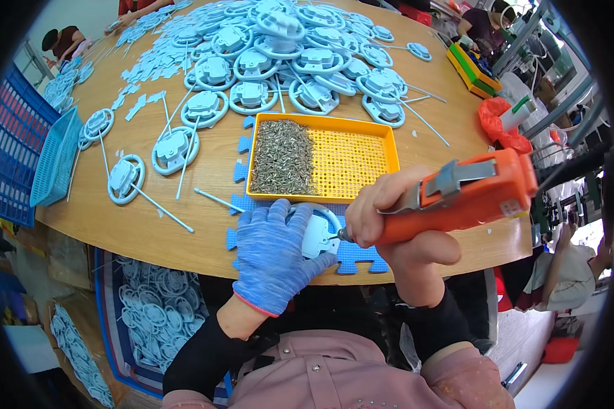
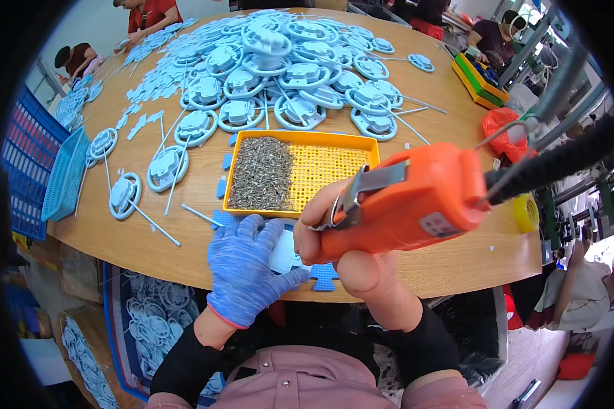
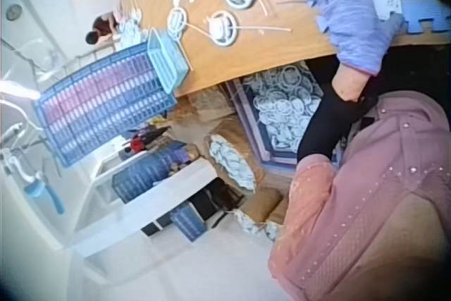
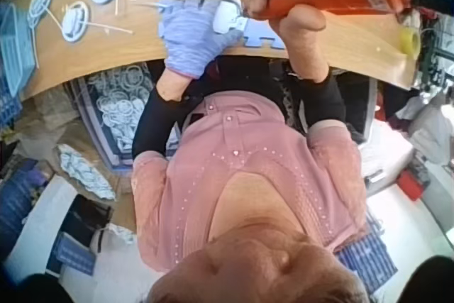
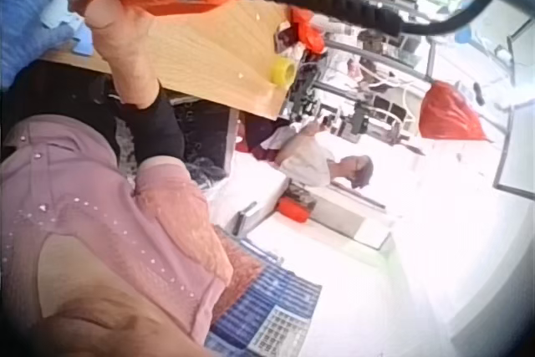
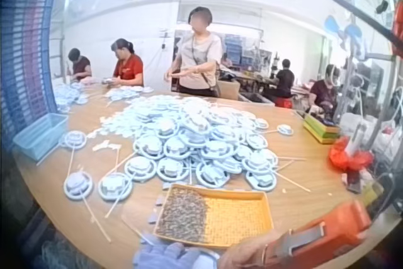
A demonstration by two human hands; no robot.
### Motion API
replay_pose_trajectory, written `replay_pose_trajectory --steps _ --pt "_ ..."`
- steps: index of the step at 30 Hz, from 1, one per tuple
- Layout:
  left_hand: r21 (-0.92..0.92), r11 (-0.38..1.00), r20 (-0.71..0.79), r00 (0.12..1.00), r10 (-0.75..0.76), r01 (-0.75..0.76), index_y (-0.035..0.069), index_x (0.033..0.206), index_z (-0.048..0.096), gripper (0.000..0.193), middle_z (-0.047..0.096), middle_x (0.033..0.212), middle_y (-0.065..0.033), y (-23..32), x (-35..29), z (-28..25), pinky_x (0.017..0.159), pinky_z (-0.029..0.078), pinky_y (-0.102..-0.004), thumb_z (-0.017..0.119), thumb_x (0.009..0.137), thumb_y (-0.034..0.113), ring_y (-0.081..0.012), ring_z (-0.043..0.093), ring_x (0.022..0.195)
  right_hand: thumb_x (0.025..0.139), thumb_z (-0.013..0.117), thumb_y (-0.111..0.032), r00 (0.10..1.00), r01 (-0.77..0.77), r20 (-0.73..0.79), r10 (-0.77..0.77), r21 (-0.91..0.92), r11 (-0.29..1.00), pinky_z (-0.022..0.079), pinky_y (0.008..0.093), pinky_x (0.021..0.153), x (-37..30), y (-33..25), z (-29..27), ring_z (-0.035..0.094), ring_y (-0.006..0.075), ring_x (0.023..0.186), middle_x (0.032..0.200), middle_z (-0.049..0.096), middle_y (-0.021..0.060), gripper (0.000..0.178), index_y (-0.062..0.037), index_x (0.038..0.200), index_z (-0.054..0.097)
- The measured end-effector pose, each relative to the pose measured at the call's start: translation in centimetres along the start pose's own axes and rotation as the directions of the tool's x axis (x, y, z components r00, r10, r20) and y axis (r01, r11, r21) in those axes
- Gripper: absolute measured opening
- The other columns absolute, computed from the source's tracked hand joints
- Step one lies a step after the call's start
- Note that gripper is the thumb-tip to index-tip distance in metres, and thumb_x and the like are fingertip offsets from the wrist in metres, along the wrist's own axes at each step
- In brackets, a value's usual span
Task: Assembling blue plastic steering-wheel-like components using an electric screwdriver.
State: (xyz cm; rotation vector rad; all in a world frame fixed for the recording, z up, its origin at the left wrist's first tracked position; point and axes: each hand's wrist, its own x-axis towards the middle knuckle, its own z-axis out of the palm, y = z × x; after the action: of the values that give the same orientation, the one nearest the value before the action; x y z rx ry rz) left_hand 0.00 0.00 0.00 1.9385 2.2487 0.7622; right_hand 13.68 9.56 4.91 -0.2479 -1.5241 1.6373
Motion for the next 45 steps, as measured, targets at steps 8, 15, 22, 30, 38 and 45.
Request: replay_pose_trajectory --steps 8,15,22,30,38,45 --pt "-0.032 0.999 -0.044 0.999 0.008 -0.01 0.008 0.106 0.063 0.064 0.056 0.101 -0.013 -0.8 -0.2 0.0 0.083 0.041 -0.0449 0.077 0.06 0.05 -0.033 0.054 0.096 0.057 0.055 -0.08 0.999 0.033 -0.004 -0.032 0.04 0.999 0.046 0.0322 0.052 0.1 1.1 0.9 0.053 0.017 0.051 0.06 0.052 0.004 0.083 -0.0048 0.091 0.048" --pt "-0.057 0.998 0.009 1.0 0.005 -0.005 0.01 0.109 0.063 0.061 0.055 0.103 -0.013 -1.2 0.1 0.3 0.085 0.04 -0.0458 0.076 0.062 0.047 -0.0321 0.054 0.097 0.063 0.063 -0.075 0.994 0.025 0.11 -0.025 0.008 1.0 0.045 0.0324 0.055 -0.1 1.3 1.1 0.053 0.018 0.056 0.064 0.052 0.0043 0.076 -0.0053 0.09 0.048" --pt "0.011 0.997 0.063 0.996 0.07 -0.071 0.014 0.107 0.062 0.051 0.055 0.098 -0.0115 -1.2 0.6 -0.4 0.085 0.039 -0.0455 0.073 0.067 0.044 -0.0283 0.054 0.094 0.066 0.069 -0.067 0.991 -0.025 0.134 0.012 0.092 0.995 0.044 0.0306 0.057 0.2 1.6 1.2 0.053 0.0162 0.06 0.066 0.053 0.004 0.068 -0.0054 0.088 0.049" --pt "0.12 0.992 0.207 0.976 -0.065 0.041 0.018 0.104 0.063 0.055 0.054 0.094 -0.0095 -4.3 -3.8 -6.9 0.073 0.042 -0.0435 0.073 0.063 0.053 -0.0281 0.058 0.084 0.066 0.061 -0.074 0.975 0.19 -0.12 -0.189 -0.004 0.982 0.043 0.0292 0.049 1.9 -0.7 -2.7 0.052 0.0156 0.052 0.055 0.048 0.0027 0.074 -0.0058 0.092 0.049" --pt "0.288 0.954 0.1 0.993 0.06 -0.086 0.006 0.121 0.056 0.072 0.06 0.111 -0.0171 -9.0 6.3 -9.5 0.089 0.042 -0.0455 0.075 0.067 0.051 -0.0335 0.056 0.106 0.067 0.061 -0.073 0.927 0.183 -0.312 -0.209 -0.109 0.977 0.041 0.0297 0.054 4.6 1.6 -10.2 0.047 0.0148 0.055 0.066 0.05 0.002 0.073 -0.009 0.099 0.049" --pt "-0.005 1.0 0.199 0.98 -0.024 0.025 0.006 0.144 0.029 0.093 0.051 0.128 -0.0271 -11.1 23.1 -0.7 0.101 0.04 -0.04 0.076 0.069 0.036 -0.0376 0.051 0.119 0.064 0.057 -0.078 0.928 0.159 -0.324 -0.185 -0.103 0.982 0.042 0.0318 0.057 5.7 2.8 -11.9 0.05 0.0156 0.056 0.066 0.051 0.0025 0.078 -0.0081 0.097 0.051"
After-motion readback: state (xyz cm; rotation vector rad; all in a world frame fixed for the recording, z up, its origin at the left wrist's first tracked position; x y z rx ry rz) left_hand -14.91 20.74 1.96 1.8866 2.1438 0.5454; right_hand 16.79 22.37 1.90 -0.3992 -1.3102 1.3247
